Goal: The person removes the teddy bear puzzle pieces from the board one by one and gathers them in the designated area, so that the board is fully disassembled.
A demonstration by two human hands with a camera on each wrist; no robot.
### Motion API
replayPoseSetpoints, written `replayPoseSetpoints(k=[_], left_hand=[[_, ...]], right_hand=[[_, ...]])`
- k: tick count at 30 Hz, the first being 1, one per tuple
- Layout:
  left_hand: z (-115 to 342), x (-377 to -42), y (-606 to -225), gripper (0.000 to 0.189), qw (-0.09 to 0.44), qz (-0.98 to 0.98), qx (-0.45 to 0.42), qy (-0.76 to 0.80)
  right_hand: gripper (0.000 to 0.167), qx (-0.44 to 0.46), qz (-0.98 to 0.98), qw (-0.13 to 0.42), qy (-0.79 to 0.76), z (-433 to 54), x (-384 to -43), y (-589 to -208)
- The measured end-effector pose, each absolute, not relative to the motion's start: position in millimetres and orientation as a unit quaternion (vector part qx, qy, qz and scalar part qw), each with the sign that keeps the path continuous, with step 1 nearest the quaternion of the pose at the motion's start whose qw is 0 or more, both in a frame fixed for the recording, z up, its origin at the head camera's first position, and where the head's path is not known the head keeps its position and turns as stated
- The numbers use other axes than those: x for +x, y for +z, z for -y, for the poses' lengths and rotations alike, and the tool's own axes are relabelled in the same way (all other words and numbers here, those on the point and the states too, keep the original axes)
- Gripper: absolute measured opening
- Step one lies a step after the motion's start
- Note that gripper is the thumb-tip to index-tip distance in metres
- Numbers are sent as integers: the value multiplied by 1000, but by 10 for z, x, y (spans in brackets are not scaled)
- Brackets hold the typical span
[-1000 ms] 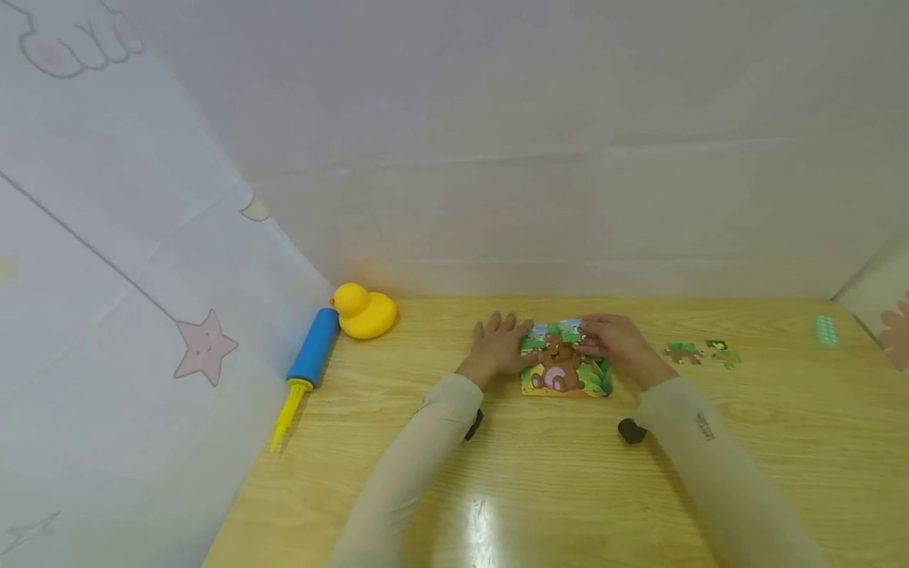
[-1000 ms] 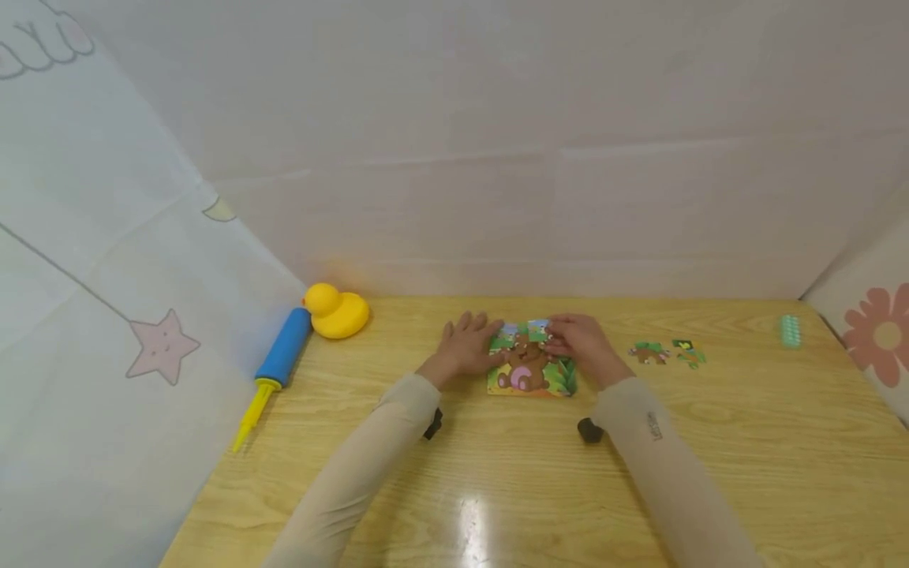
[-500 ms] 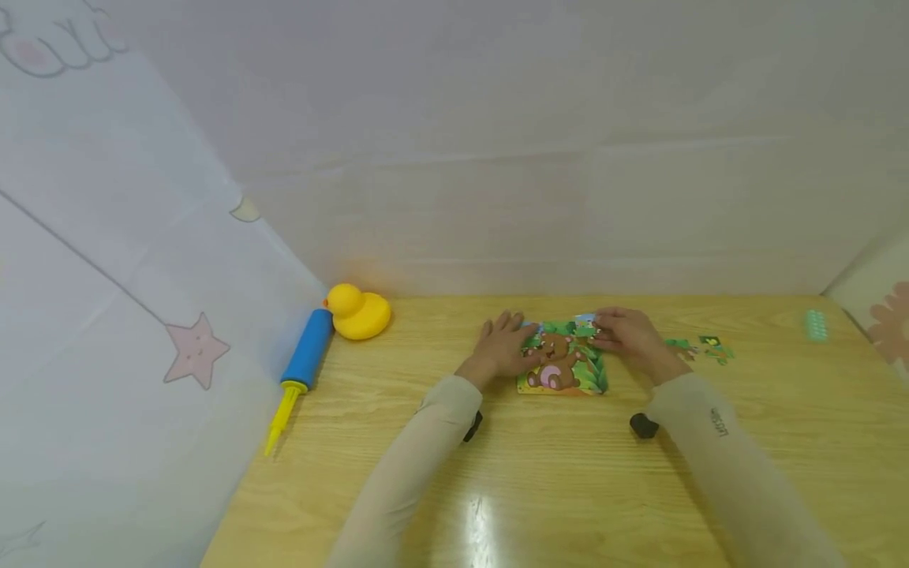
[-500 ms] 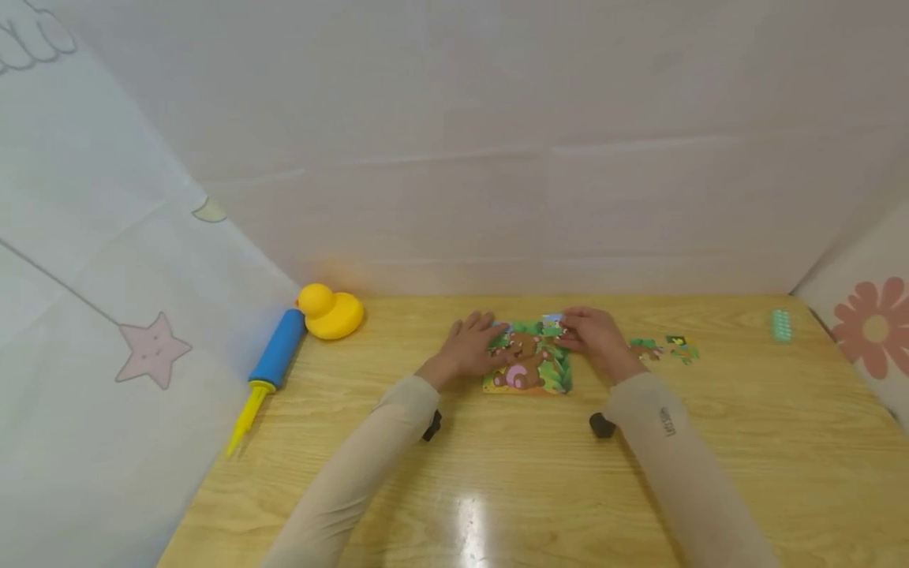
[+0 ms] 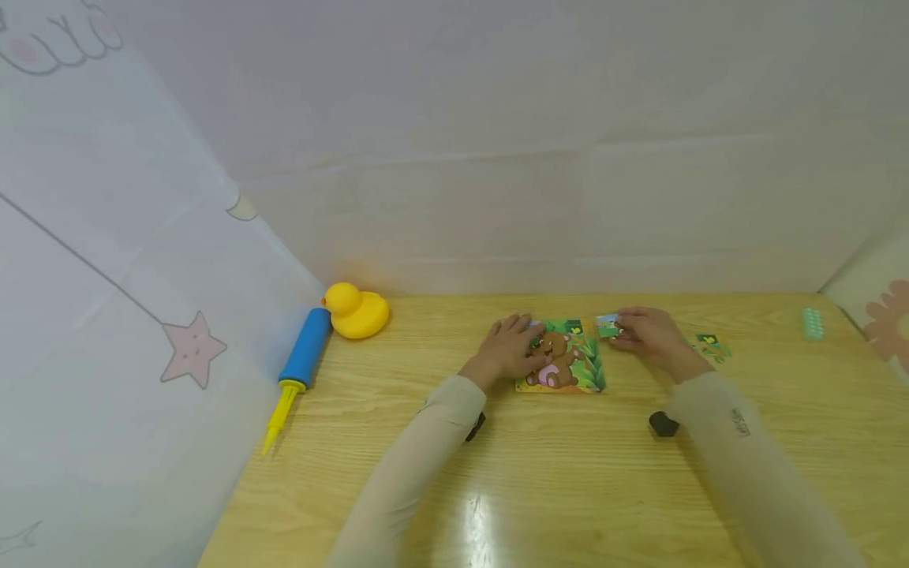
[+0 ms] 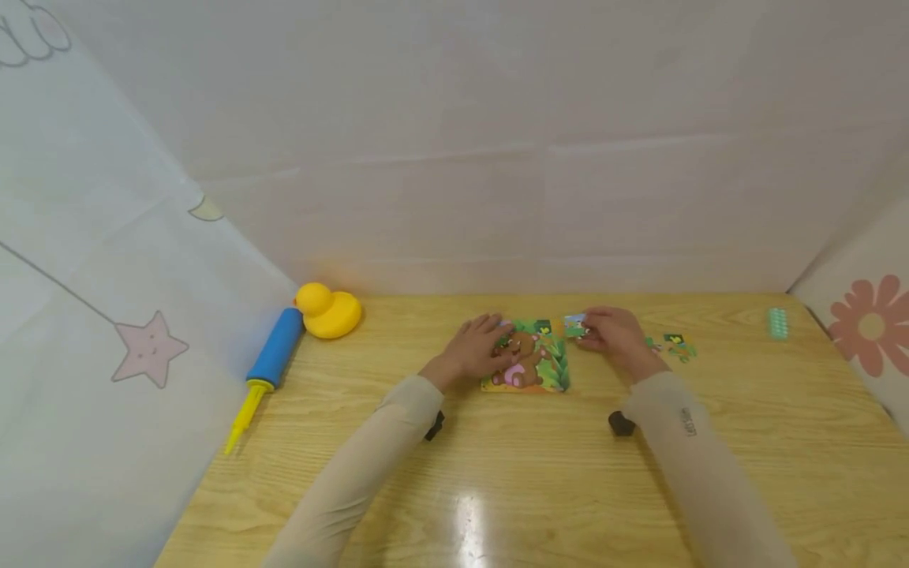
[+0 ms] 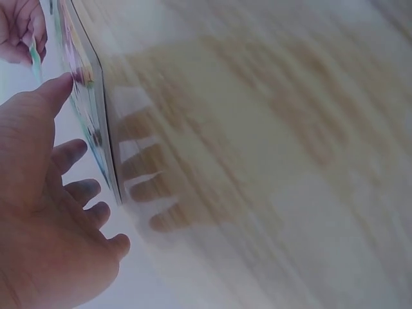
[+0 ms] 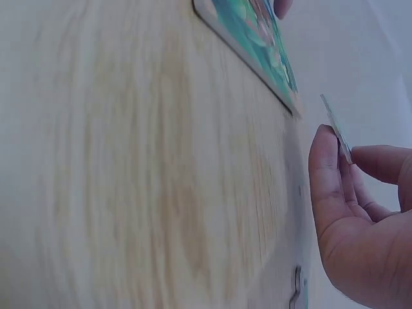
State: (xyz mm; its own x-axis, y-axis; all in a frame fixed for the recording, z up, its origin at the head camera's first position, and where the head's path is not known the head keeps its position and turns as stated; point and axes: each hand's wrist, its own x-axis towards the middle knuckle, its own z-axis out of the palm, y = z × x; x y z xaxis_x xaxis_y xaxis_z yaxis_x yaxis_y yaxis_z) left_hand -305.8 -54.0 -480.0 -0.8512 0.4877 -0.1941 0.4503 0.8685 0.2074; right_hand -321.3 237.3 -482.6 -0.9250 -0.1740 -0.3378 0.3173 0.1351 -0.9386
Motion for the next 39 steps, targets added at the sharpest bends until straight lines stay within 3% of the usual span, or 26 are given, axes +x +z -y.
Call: replayPoseSetpoints(k=[24,39], left_hand=[[397,-2997,-4742,66,125,-953,271,44],[393,-2982,-4777,65,130,-955,266,30]], right_hand=[[56,52,-798,206,-563,-2765,-3052,-4772],[54,33,-848,168,-502,-2748,-3006,-4691]])
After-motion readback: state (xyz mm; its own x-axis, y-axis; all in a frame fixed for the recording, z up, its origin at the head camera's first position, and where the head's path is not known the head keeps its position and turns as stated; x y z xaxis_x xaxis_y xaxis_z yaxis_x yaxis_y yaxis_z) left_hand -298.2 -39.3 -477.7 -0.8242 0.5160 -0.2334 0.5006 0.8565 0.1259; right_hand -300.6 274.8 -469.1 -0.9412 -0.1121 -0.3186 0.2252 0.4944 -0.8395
